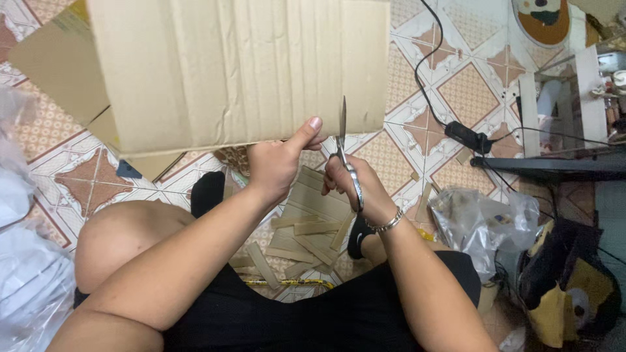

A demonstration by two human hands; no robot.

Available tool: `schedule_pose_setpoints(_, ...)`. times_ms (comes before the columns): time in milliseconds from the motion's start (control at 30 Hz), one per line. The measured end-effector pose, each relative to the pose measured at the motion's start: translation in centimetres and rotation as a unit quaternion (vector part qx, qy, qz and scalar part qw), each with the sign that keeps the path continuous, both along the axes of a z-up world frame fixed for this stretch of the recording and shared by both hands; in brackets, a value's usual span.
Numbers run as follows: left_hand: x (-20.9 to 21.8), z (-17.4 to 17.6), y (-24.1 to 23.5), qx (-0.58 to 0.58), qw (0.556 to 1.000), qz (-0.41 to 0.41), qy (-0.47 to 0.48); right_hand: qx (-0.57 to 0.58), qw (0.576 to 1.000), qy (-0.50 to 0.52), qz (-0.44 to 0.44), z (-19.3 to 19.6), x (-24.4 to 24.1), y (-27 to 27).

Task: The person sits on the floor and uses scissors to cut a large piece of cardboard into narrow strips. The cut strips accumulate on the floor as the person continues cutting.

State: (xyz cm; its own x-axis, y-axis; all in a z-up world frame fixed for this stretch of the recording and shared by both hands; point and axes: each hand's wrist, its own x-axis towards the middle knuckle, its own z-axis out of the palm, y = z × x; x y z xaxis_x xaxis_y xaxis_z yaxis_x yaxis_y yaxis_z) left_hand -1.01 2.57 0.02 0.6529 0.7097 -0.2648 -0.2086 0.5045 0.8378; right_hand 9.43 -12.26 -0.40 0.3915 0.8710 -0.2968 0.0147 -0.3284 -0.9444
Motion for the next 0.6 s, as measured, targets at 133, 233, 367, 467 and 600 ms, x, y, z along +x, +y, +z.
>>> schedule_pose_setpoints(133, -0.2, 0.3, -0.2, 0.005, 1.0, -0.013, 0.007, 0.036, 0.999, 0.03, -0.003, 0.4, -0.6, 0.1)
schedule_pose_setpoints(233, -0.3, 0.2, -0.5, -0.001, 1.0, 0.002, 0.015, 0.049, 0.998, 0.029, 0.006, 0.8, -0.9, 0.1)
schedule_pose_setpoints(367, 0.0, 0.1, -0.6, 0.004, 1.0, 0.023, -0.006, 0.038, 0.999, 0.021, 0.029, 1.2, -0.8, 0.0)
schedule_pose_setpoints(467, -0.1, 0.1, -0.4, 0.012, 1.0, 0.022, -0.016, 0.037, 0.999, 0.013, 0.035, 1.3, -0.9, -0.1)
schedule_pose_setpoints(600, -0.3, 0.2, -0.5, 0.023, 1.0, 0.002, -0.011, 0.038, 0.998, 0.035, 0.018, 0.9, -0.8, -0.2)
